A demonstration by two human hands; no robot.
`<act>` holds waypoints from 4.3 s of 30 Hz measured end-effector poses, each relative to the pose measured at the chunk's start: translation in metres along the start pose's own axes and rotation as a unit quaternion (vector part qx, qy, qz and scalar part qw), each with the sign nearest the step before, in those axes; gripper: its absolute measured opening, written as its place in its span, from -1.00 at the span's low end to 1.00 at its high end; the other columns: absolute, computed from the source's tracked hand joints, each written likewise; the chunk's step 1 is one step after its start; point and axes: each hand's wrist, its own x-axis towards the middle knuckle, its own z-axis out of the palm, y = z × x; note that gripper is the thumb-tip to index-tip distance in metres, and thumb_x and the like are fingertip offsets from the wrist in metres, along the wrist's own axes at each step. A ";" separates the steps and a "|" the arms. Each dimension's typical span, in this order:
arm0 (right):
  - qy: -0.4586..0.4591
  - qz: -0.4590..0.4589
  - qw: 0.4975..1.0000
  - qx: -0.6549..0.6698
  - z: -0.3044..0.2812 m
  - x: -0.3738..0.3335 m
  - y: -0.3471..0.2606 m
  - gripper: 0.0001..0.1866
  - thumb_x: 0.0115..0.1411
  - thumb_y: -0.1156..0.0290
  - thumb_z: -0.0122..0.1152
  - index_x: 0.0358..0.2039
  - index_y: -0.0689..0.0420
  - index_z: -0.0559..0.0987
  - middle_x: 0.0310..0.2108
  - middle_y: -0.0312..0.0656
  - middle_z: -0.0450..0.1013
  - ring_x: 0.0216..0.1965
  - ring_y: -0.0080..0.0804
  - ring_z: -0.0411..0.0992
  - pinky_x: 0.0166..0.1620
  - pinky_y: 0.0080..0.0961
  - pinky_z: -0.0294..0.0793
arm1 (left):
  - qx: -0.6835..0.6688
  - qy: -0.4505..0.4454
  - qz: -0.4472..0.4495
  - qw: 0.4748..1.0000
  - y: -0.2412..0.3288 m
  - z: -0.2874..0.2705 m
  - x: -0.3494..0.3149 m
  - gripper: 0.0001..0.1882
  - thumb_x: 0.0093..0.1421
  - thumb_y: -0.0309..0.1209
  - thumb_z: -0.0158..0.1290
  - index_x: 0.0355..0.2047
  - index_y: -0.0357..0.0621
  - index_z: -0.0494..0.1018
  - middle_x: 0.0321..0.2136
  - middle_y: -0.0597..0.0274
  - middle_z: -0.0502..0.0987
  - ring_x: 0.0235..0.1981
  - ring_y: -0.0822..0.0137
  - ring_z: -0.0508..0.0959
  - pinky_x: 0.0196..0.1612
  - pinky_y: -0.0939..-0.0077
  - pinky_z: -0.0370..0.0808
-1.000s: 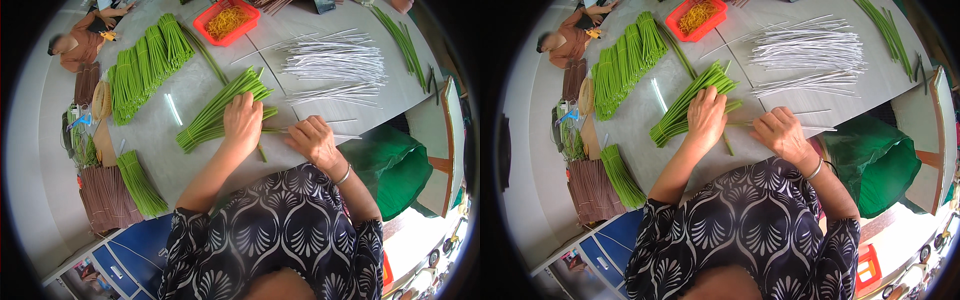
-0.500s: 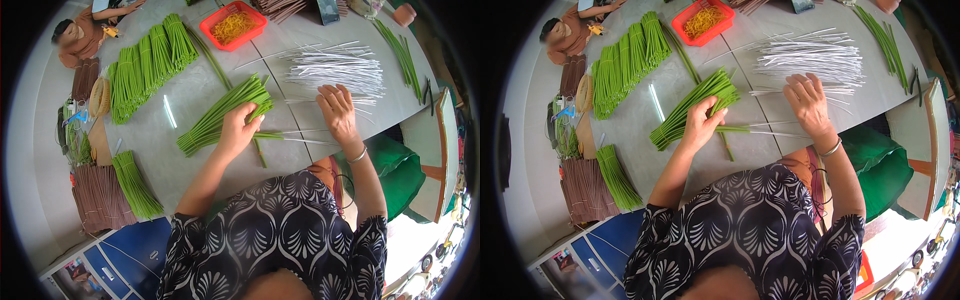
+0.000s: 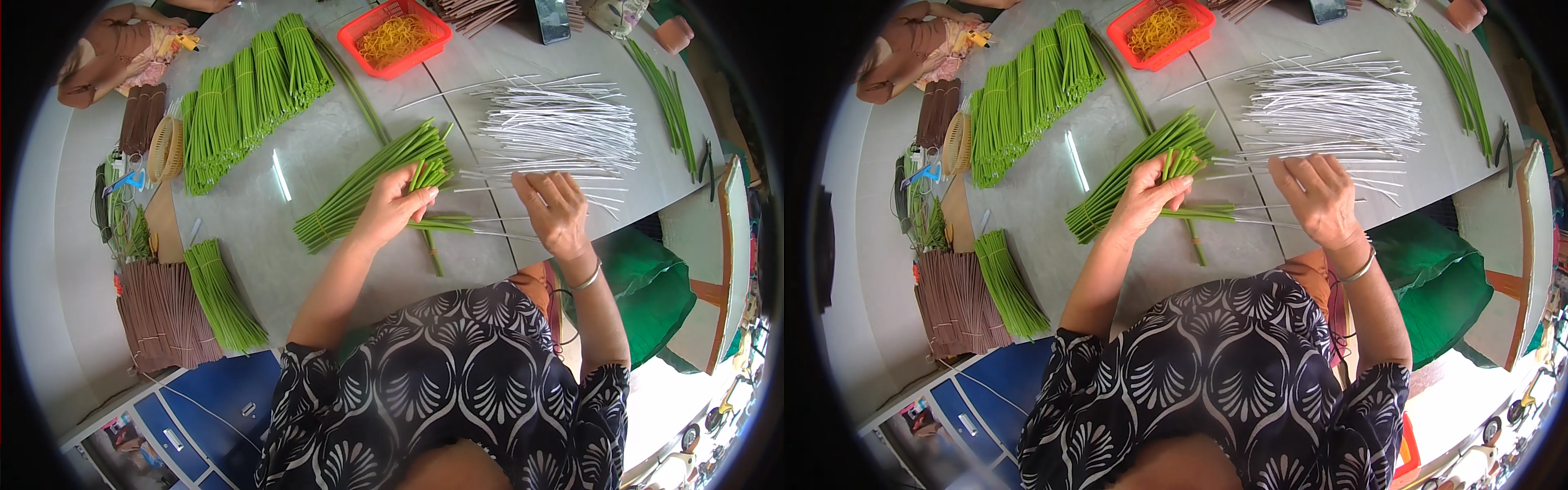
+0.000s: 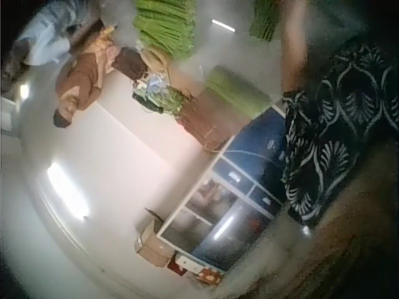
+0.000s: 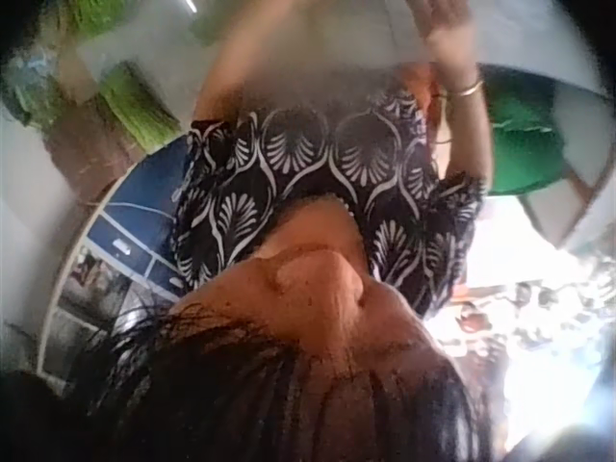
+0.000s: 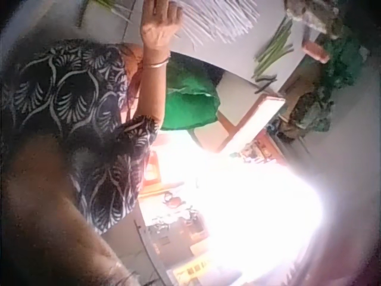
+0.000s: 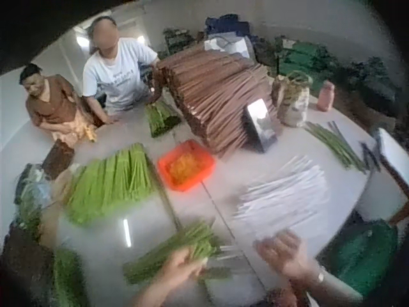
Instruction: The person holds a bundle of green tubes and inserts thin white rods into the tubes by hand.
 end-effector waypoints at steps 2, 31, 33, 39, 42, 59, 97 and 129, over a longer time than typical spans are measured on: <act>0.004 0.011 1.000 0.006 0.004 -0.003 -0.007 -0.62 -0.07 0.53 0.33 -0.15 0.21 0.67 -0.35 -0.27 0.50 -0.40 -0.39 0.47 -0.35 -0.43 0.47 | -0.012 0.004 -0.004 1.000 -0.002 -0.003 0.001 -0.90 0.36 -0.53 0.12 -0.13 -0.21 0.52 -0.46 0.41 0.45 -0.56 0.62 0.36 -0.52 0.62 0.33; -0.054 0.050 0.995 0.061 0.003 -0.034 -0.003 -0.63 -0.12 0.51 0.29 -0.19 0.14 0.61 -0.39 -0.33 0.46 -0.46 -0.41 0.43 -0.45 -0.44 0.49 | 0.014 -0.033 -0.033 0.999 -0.009 0.011 0.016 -0.94 0.34 -0.50 0.16 -0.27 -0.21 0.49 -0.49 0.47 0.43 -0.55 0.66 0.30 -0.52 0.64 0.26; -0.070 0.038 0.993 0.082 0.000 -0.035 -0.001 -0.63 -0.16 0.64 0.31 -0.24 0.19 0.63 -0.45 -0.28 0.51 -0.50 -0.38 0.47 -0.50 -0.45 0.49 | 0.030 -0.043 -0.037 0.998 -0.014 0.010 0.017 -0.92 0.33 -0.50 0.18 -0.27 -0.22 0.50 -0.48 0.48 0.43 -0.54 0.66 0.29 -0.51 0.64 0.27; -0.124 0.010 0.981 0.150 -0.004 -0.041 0.003 -0.66 -0.13 0.59 0.30 -0.24 0.20 0.61 -0.44 -0.23 0.53 -0.48 -0.31 0.50 -0.50 -0.40 0.49 | 0.102 -0.089 -0.070 0.988 -0.020 0.012 0.023 -0.86 0.28 -0.51 0.24 -0.32 -0.29 0.49 -0.46 0.49 0.40 -0.44 0.67 0.32 -0.42 0.62 0.34; -0.106 0.014 0.978 0.179 0.012 -0.044 -0.005 -0.67 -0.12 0.57 0.30 -0.24 0.22 0.61 -0.43 -0.21 0.54 -0.45 -0.27 0.52 -0.47 -0.37 0.51 | 0.130 -0.100 -0.065 0.984 -0.024 0.008 0.025 -0.86 0.28 -0.52 0.25 -0.34 -0.31 0.49 -0.44 0.48 0.41 -0.37 0.66 0.38 -0.36 0.62 0.41; 0.040 0.074 0.992 0.089 0.015 -0.036 -0.010 -0.65 -0.15 0.58 0.32 -0.25 0.22 0.61 -0.40 -0.24 0.54 -0.36 -0.31 0.55 -0.24 -0.34 0.59 | -0.030 -0.058 -0.046 0.997 -0.014 0.008 0.020 -0.75 0.30 -0.50 0.18 -0.02 -0.24 0.57 -0.18 0.35 0.62 -0.26 0.47 0.58 -0.08 0.56 0.52; -0.013 0.055 0.998 0.025 0.016 -0.049 -0.005 -0.63 -0.06 0.47 0.28 -0.16 0.20 0.61 -0.48 -0.28 0.42 -0.40 -0.31 0.43 -0.21 -0.35 0.53 | -0.011 -0.055 -0.019 0.998 -0.024 0.017 0.017 -0.77 0.29 -0.51 0.19 -0.05 -0.24 0.61 -0.13 0.34 0.64 -0.13 0.49 0.59 0.02 0.52 0.54; -0.066 0.167 0.983 -0.024 0.024 -0.031 0.012 -0.76 0.02 0.52 0.23 -0.23 0.10 0.60 -0.29 -0.26 0.46 -0.25 -0.30 0.45 -0.26 -0.39 0.54 | -0.014 -0.038 -0.045 0.998 -0.034 0.006 0.016 -0.78 0.34 -0.52 0.15 -0.03 -0.33 0.54 -0.14 0.26 0.62 -0.12 0.42 0.65 0.00 0.53 0.55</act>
